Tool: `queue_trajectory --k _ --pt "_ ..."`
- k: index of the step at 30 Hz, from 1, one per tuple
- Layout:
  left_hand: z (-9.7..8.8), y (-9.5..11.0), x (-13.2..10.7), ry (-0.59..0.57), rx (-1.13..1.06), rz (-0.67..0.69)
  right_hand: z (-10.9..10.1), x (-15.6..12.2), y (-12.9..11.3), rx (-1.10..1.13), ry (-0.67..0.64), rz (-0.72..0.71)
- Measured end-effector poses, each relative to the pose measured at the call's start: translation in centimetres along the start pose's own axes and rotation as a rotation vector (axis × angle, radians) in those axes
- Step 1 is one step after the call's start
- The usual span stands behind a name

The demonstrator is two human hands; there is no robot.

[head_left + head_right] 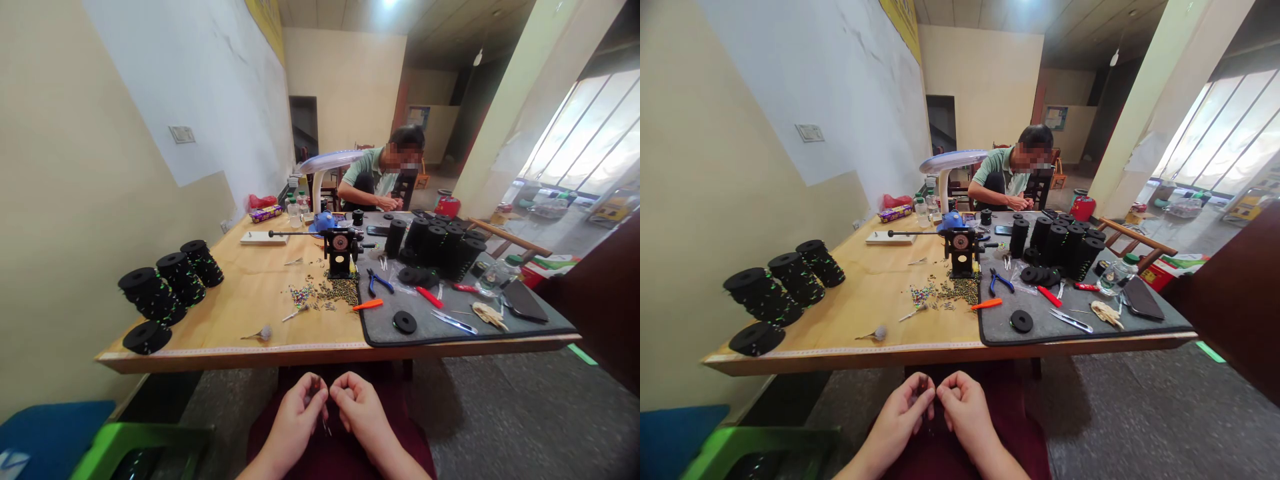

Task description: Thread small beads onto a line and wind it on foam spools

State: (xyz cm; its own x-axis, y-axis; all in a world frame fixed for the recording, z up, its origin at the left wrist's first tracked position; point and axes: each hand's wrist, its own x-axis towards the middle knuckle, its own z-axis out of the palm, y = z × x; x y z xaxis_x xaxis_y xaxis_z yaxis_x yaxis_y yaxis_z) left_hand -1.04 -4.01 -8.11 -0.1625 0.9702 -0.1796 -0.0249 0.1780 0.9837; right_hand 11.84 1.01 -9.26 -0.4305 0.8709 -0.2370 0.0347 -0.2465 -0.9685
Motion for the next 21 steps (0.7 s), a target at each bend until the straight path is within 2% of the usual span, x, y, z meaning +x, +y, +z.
queue_trajectory --k 4,12,21 --pt "0.21 0.15 -0.15 0.008 0.062 0.056 -0.09 0.12 0.15 0.006 -0.007 -0.021" --pt "0.59 0.24 -0.01 -0.012 0.066 0.041 -0.03 0.36 0.39 0.037 0.027 -0.013" --pt "0.45 0.53 0.04 -0.044 -0.094 -0.017 -0.51 0.46 0.21 0.174 0.068 0.006"
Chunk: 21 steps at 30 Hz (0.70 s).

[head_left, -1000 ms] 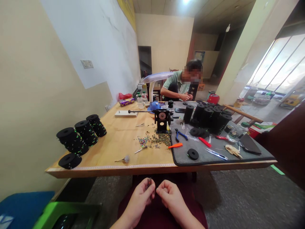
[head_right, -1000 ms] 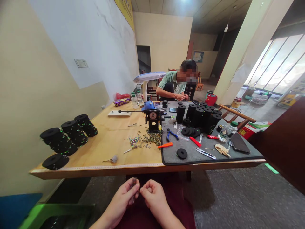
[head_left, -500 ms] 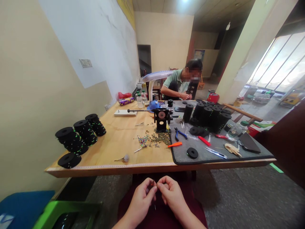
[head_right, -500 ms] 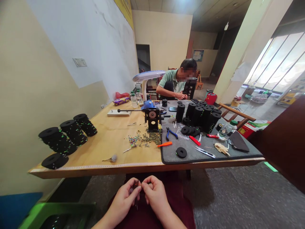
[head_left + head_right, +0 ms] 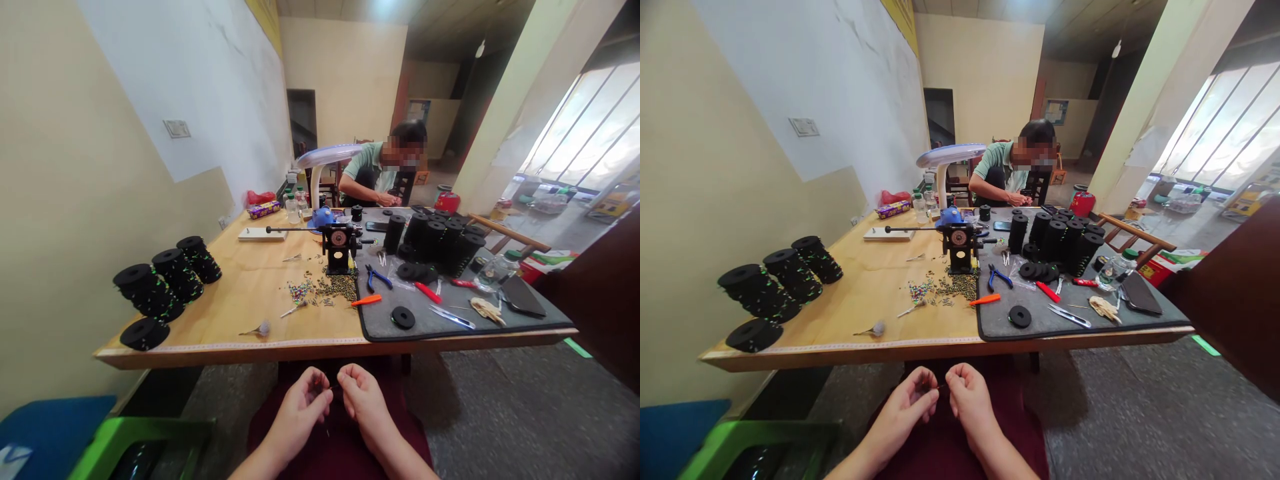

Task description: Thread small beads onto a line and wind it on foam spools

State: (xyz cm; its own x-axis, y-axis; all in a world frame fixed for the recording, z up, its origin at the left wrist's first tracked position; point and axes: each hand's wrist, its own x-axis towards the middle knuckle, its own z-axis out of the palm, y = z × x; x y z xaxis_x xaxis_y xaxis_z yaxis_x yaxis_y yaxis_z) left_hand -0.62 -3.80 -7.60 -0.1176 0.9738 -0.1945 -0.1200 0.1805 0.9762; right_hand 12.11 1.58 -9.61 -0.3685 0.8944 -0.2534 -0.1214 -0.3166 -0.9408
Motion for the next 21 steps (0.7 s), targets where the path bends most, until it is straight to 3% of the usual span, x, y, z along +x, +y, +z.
queue_trajectory --k 8,14,21 --pt "0.14 0.34 -0.01 0.005 0.044 -0.046 0.18 -0.03 0.15 -0.071 -0.024 -0.046" --pt "-0.05 0.50 0.03 0.103 0.199 0.095 0.15 -0.09 0.75 -0.099 -0.061 -0.065" --pt "-0.38 0.84 0.05 0.138 0.175 0.070 0.17 -0.52 -0.06 -0.057 -0.119 -0.061"
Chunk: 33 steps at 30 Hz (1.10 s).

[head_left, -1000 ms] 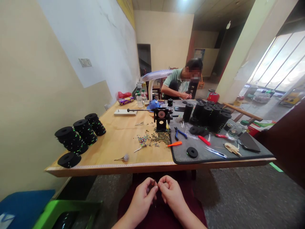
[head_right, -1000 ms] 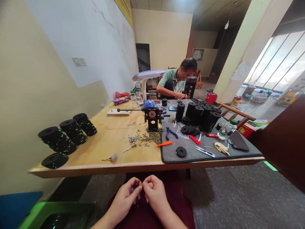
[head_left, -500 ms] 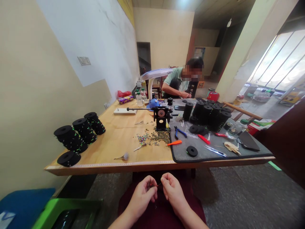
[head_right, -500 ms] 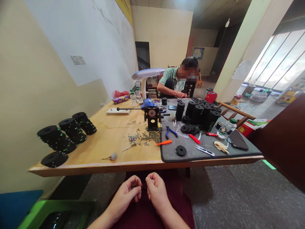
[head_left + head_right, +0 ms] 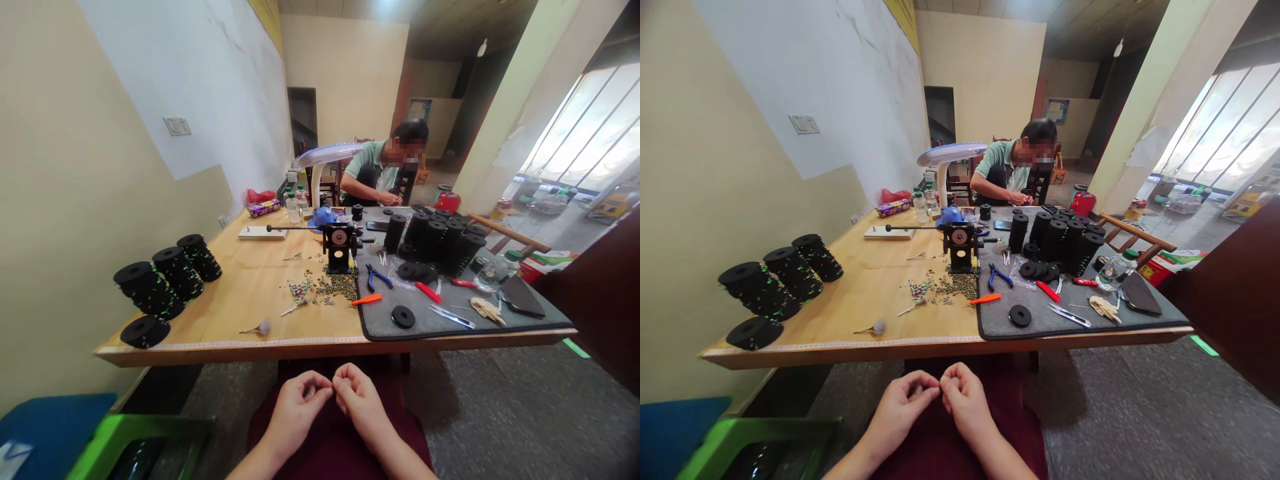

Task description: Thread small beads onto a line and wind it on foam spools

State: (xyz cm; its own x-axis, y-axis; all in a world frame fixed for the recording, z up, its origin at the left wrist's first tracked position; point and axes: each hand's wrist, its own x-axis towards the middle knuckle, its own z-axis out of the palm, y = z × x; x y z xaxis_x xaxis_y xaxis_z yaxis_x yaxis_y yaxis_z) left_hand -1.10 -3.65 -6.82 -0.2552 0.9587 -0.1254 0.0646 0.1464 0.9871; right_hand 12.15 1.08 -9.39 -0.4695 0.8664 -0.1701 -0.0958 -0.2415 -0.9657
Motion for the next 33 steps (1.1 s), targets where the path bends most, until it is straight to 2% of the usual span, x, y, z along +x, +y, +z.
queue_trajectory --k 6,14,19,23,27,33 --pt "-0.4 -0.3 0.0 -0.012 -0.252 -0.070 -0.1 -0.3 -0.6 -0.235 -0.062 -0.016" --pt "-0.1 -1.1 0.6 0.078 -0.242 -0.037 0.1 -0.5 -0.6 -0.314 0.006 -0.098" --pt "-0.8 -1.3 1.1 0.130 -0.331 -0.099 -0.4 -0.6 -0.4 -0.262 0.045 -0.125" --pt "-2.0 -1.2 1.4 0.218 -0.407 -0.109 -0.6 -0.6 -0.3 -0.080 0.085 -0.041" --pt "-2.5 -1.0 1.1 0.137 -0.396 -0.099 -0.5 -0.6 -0.6 0.116 0.107 0.023" --pt "-1.5 -0.4 0.6 -0.096 -0.291 -0.103 -0.3 -0.7 -0.5 0.059 0.110 -0.004"
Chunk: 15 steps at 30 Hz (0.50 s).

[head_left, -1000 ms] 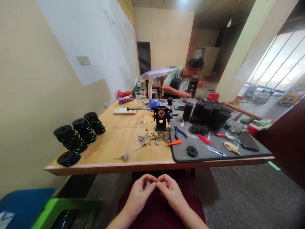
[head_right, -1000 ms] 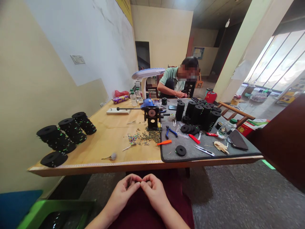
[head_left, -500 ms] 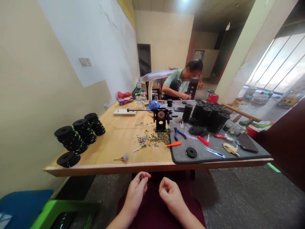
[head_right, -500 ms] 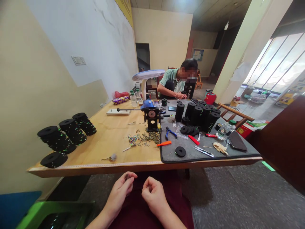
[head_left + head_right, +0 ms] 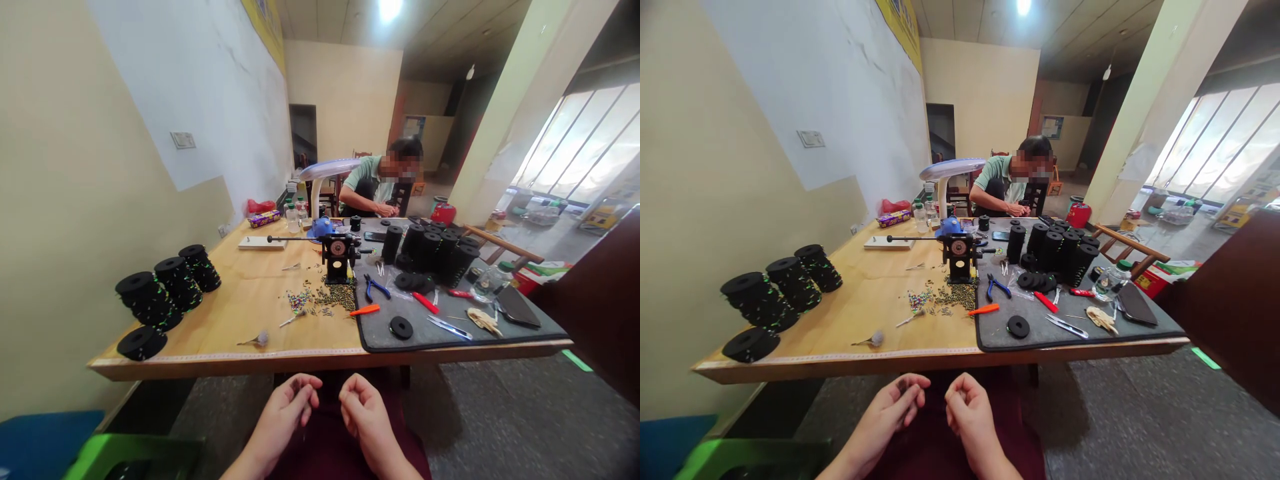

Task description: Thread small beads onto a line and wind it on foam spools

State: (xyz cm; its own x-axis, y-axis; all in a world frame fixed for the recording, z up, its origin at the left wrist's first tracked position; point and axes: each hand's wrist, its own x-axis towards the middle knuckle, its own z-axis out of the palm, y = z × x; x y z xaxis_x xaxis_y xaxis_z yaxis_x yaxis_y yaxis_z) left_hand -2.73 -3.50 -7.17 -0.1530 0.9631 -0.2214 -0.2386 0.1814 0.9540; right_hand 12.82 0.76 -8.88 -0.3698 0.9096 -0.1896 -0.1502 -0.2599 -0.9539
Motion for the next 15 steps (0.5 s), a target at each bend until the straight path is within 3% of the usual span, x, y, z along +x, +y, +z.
queue_trajectory --k 3,8,15 --pt "0.8 0.2 -0.2 -0.029 0.019 -0.053 -0.1 -0.1 0.1 -0.137 -0.004 -0.099" --pt "1.6 0.4 0.2 0.021 -0.047 -0.085 -0.4 -0.6 -0.1 -0.510 0.016 -0.395" --pt "1.3 0.6 0.7 0.049 0.073 0.017 -0.6 -0.7 -0.3 -0.622 -0.064 -0.380"
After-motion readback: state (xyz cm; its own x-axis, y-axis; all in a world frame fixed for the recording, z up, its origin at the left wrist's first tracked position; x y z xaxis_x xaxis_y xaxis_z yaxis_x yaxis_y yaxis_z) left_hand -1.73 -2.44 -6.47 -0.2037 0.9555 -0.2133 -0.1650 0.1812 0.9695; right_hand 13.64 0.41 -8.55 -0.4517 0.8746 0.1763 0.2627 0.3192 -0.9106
